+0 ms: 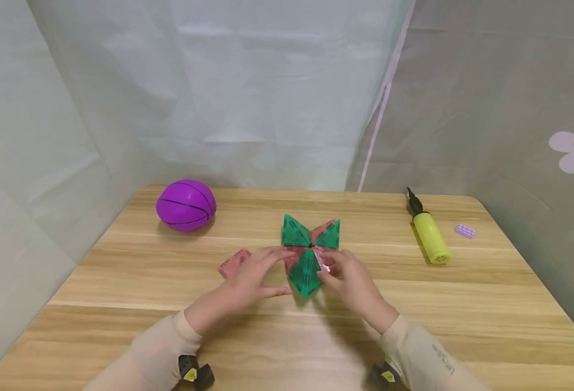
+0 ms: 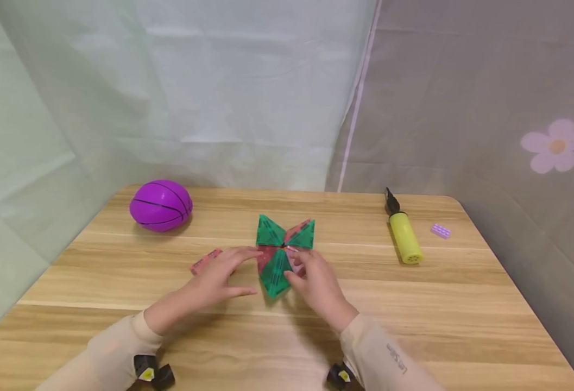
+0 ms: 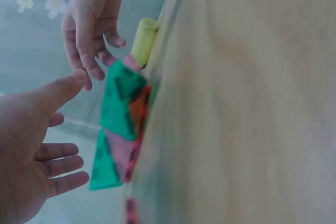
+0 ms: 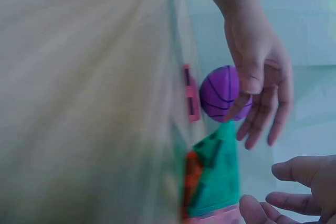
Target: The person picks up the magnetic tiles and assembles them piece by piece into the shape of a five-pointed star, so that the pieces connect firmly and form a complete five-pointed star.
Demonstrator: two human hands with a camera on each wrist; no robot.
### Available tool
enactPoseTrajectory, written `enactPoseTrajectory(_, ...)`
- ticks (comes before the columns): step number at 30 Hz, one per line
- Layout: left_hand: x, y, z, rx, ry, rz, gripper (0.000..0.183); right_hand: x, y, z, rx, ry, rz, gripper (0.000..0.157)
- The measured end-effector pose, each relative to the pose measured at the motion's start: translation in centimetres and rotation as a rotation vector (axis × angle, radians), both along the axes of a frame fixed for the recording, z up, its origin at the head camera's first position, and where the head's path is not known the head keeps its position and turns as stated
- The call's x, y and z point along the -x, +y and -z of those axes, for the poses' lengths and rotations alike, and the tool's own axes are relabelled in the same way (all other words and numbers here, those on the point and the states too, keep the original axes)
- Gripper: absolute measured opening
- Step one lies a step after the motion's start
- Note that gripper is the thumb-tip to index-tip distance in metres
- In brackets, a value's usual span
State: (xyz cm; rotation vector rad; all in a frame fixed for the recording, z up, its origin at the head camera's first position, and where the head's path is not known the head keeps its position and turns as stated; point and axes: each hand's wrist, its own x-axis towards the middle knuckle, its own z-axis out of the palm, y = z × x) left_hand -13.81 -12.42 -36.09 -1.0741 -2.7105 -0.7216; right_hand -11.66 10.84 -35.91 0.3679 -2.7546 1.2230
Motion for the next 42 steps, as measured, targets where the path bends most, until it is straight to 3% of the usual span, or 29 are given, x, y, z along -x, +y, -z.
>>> enactPoseTrajectory(4,0.3,-1.5,-0.7,0.02,0.025,-0.03,0.067,0.4,-0.5,-1.5,-0.049,0.032,-0.052,0.037)
enactPoseTrajectory(8,0.7,-3.4,-0.9,0.006,0.002,-0.06,0.065,1.0,-1.3,-2.9,-0.095,0.04,-0.113,0.034)
enactPoseTrajectory(16,1.6,-6.6,-0.6,0.061,-0.036,-0.094,0.07,3.0,-4.2,-4.3,-0.112,-0.062,-0.251,0.037)
enactPoseTrajectory(21,1.7,-8.1,0.0,0.082,-0.109,-0.131,0.077,4.3,-6.2,-4.0,-0.109,-0.116,-0.323,0.036)
enactPoseTrajectory(27,2.1,-9.0,0.9,0.11,-0.106,-0.14,0.081,5.7,-8.3,-3.2,-0.123,-0.193,-0.354,0.035)
enactPoseTrajectory(33,2.0,-9.3,2.0,0.1,-0.113,-0.16,0.087,6.8,-10.0,-2.0,-0.227,-0.217,-0.347,0.035)
enactPoseTrajectory(42,1.5,-9.0,2.5,0.075,-0.088,-0.203,0.087,7.2,-11.8,-0.8,-0.383,-0.249,-0.312,0.034)
